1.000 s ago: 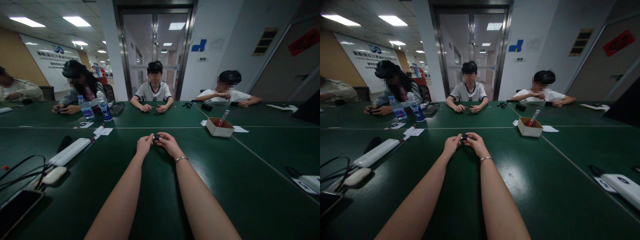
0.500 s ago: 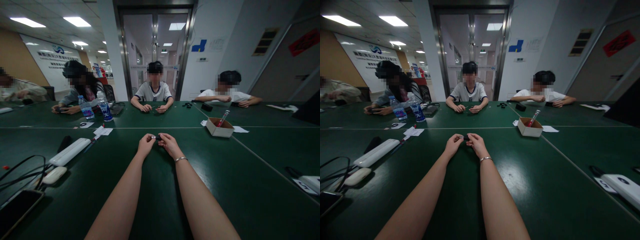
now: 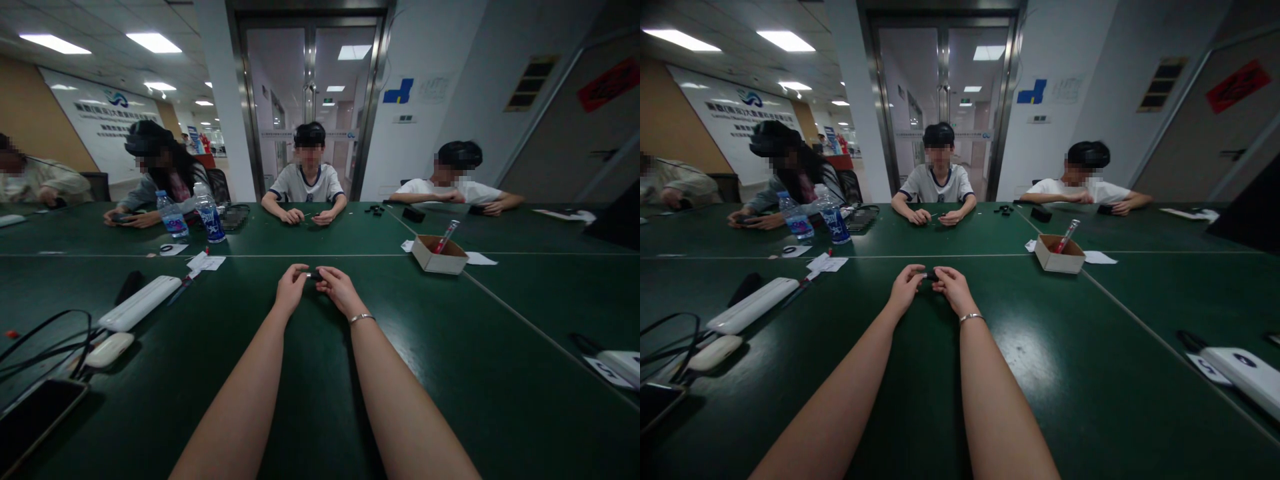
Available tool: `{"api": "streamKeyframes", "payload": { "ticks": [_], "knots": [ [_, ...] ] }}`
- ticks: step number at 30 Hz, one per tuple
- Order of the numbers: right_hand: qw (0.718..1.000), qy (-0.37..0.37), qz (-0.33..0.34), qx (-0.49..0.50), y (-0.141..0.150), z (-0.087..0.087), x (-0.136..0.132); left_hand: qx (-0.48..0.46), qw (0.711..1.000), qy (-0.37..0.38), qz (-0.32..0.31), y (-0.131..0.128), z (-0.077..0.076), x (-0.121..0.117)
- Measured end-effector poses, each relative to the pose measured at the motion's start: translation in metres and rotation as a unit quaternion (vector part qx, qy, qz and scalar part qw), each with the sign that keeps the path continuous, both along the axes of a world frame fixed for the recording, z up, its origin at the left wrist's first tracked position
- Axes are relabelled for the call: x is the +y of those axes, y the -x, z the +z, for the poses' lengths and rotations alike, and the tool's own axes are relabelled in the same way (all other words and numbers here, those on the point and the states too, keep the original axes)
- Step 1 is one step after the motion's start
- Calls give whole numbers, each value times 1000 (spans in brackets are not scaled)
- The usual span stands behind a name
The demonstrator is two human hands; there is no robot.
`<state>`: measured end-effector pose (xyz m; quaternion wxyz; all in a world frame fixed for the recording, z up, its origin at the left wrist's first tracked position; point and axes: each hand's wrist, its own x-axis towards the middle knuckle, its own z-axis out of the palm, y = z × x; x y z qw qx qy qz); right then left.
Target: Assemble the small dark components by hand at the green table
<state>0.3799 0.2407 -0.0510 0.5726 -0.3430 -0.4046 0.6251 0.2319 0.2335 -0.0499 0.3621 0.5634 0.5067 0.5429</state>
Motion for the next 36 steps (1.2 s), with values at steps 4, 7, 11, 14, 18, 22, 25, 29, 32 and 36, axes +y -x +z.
{"api": "streamKeyframes", "payload": {
  "ticks": [4, 7, 11, 14, 18, 22, 25, 29, 32, 36],
  "knots": [
    [1000, 3, -2, 3, 0, 0, 0, -17, 1000, 13, 4, 0, -4, 3],
    [1000, 1, 0, 4, 0, -1, 0, -9, 1000, 4, 6, 1, -6, 4],
    [1000, 3, -4, 4, 0, -1, 0, -12, 1000, 10, -2, 2, -7, 3],
    [1000, 1, -1, 4, 1, -1, 0, -4, 1000, 12, -18, 2, -7, 3],
    [1000, 2, 3, 1, 0, -1, 0, 0, 1000, 8, -7, 2, -8, 4],
    [1000, 0, 6, 2, 0, -2, 0, 4, 1000, -2, -10, 1, -8, 4],
    [1000, 4, 6, 3, 0, -2, 1, 7, 1000, 1, -2, 0, -7, 4],
    [1000, 2, 7, 4, 0, -2, 1, 9, 1000, 9, -13, 0, -9, 4],
    [1000, 2, 10, 5, 0, -1, 1, 15, 1000, 4, -1, 1, -10, 5],
    [1000, 6, 8, 8, 0, -1, 0, 8, 1000, 6, -7, 1, -9, 4]
  ]
}}
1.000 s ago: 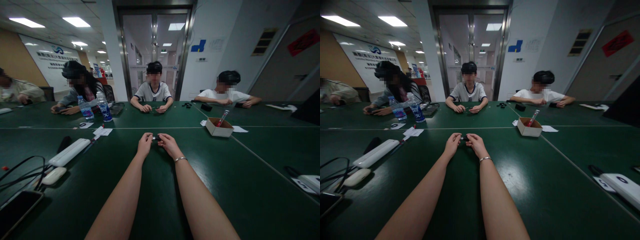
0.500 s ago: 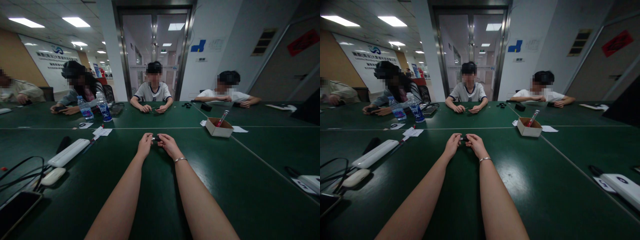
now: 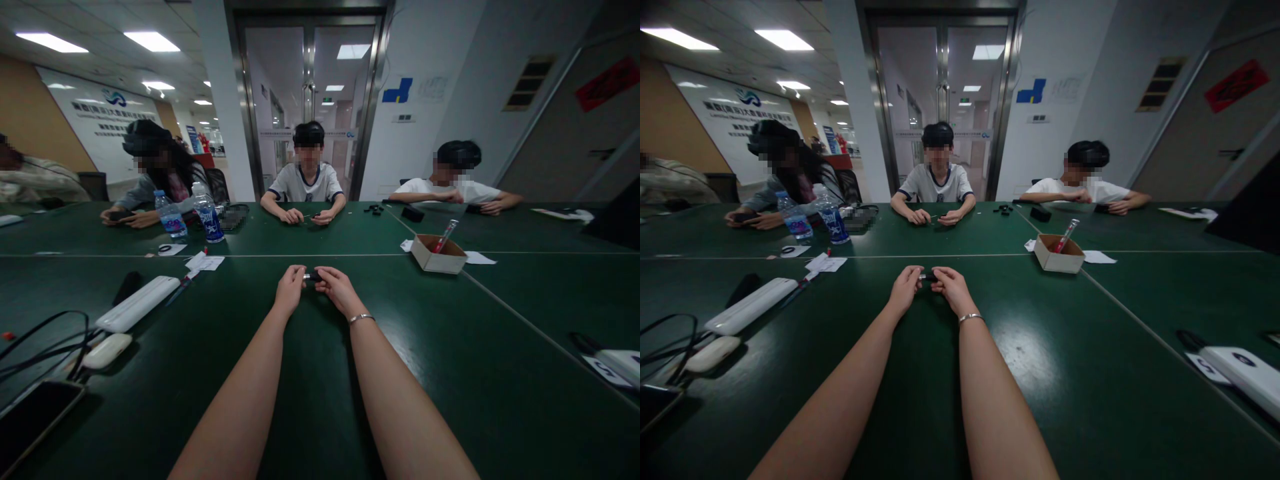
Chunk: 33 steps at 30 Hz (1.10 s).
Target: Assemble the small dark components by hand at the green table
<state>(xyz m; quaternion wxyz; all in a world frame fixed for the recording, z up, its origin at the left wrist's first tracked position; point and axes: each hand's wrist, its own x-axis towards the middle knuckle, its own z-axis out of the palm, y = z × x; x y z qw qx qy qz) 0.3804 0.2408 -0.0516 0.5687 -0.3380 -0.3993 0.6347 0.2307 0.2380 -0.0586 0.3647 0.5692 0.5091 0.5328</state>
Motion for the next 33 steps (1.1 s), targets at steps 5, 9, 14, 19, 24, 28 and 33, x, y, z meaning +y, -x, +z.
{"api": "streamKeyframes", "payload": {
  "ticks": [5, 9, 14, 19, 24, 28, 33],
  "knots": [
    [1000, 0, 0, 0, 0, 0, 0, 11, 1000, 4, 5, 0, 2, -1],
    [1000, 0, -1, 7, 1, 0, 0, -1, 1000, 3, -7, 0, 1, -1],
    [1000, 4, -4, 10, 1, 1, 0, -1, 1000, 12, 10, -1, 3, -2],
    [1000, 11, -7, 3, 1, 2, -1, 6, 1000, 0, 24, -1, 1, 0],
    [1000, 5, -7, 2, 2, 2, -1, 4, 1000, -14, -14, 0, -2, 0],
    [1000, 3, -3, 1, 1, 2, -1, 14, 1000, -13, -14, 0, 0, -2],
    [1000, -2, 9, 0, -1, 2, -2, -4, 1000, 4, 5, -1, 6, -4]
  ]
}}
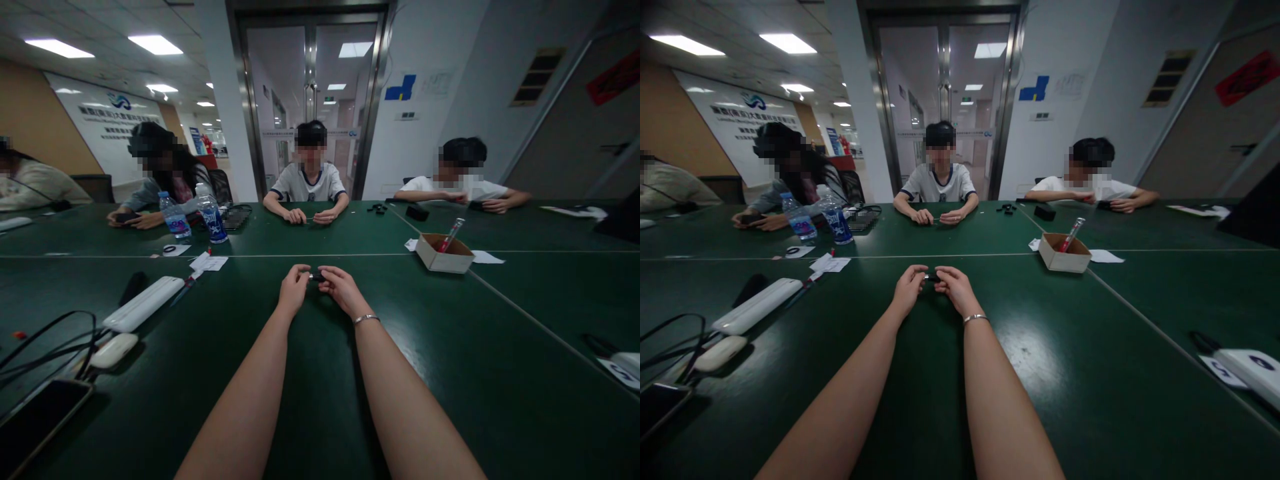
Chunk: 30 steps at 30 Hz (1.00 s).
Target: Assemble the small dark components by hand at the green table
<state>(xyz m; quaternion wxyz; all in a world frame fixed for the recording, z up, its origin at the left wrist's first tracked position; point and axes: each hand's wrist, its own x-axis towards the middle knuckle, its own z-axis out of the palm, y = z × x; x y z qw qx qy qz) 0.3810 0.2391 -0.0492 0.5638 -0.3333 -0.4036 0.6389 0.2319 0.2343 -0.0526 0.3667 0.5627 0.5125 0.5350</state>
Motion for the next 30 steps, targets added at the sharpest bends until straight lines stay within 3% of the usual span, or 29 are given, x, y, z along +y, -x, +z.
{"api": "streamKeyframes", "payload": {
  "ticks": [7, 30],
  "knots": [
    [1000, -2, 9, 0, -1, 2, -2, 9, 1000, -6, -16, 0, 7, -6],
    [1000, -2, -2, 4, -1, 1, -1, 19, 999, -30, -31, 1, 0, -3]
  ]
}}
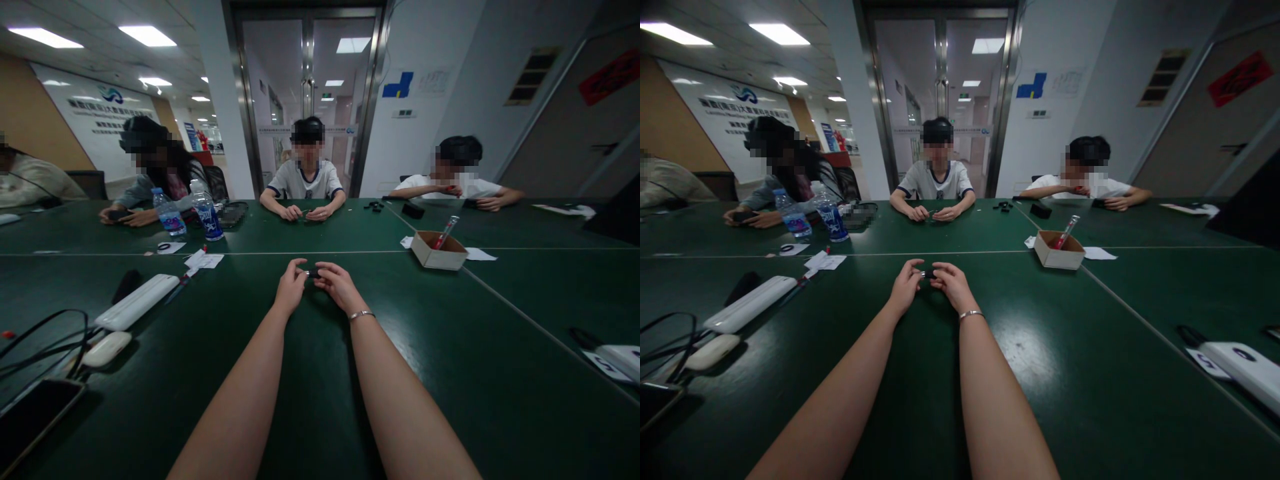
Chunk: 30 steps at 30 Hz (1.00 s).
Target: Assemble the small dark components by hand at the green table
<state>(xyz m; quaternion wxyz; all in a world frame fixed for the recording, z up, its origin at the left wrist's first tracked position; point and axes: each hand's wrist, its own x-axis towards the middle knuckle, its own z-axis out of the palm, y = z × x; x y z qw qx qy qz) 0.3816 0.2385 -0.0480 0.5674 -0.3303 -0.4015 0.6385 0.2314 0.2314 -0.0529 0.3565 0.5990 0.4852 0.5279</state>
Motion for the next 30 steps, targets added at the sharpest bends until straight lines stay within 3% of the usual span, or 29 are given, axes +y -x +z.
{"api": "streamKeyframes", "payload": {
  "ticks": [14, 30],
  "knots": [
    [1000, -7, -3, 0, 0, 0, 1, 22, 1000, 14, 12, -1, 5, -4],
    [1000, -5, -4, 3, 0, -2, 1, 9, 1000, -8, 12, 0, -2, 1]
  ]
}}
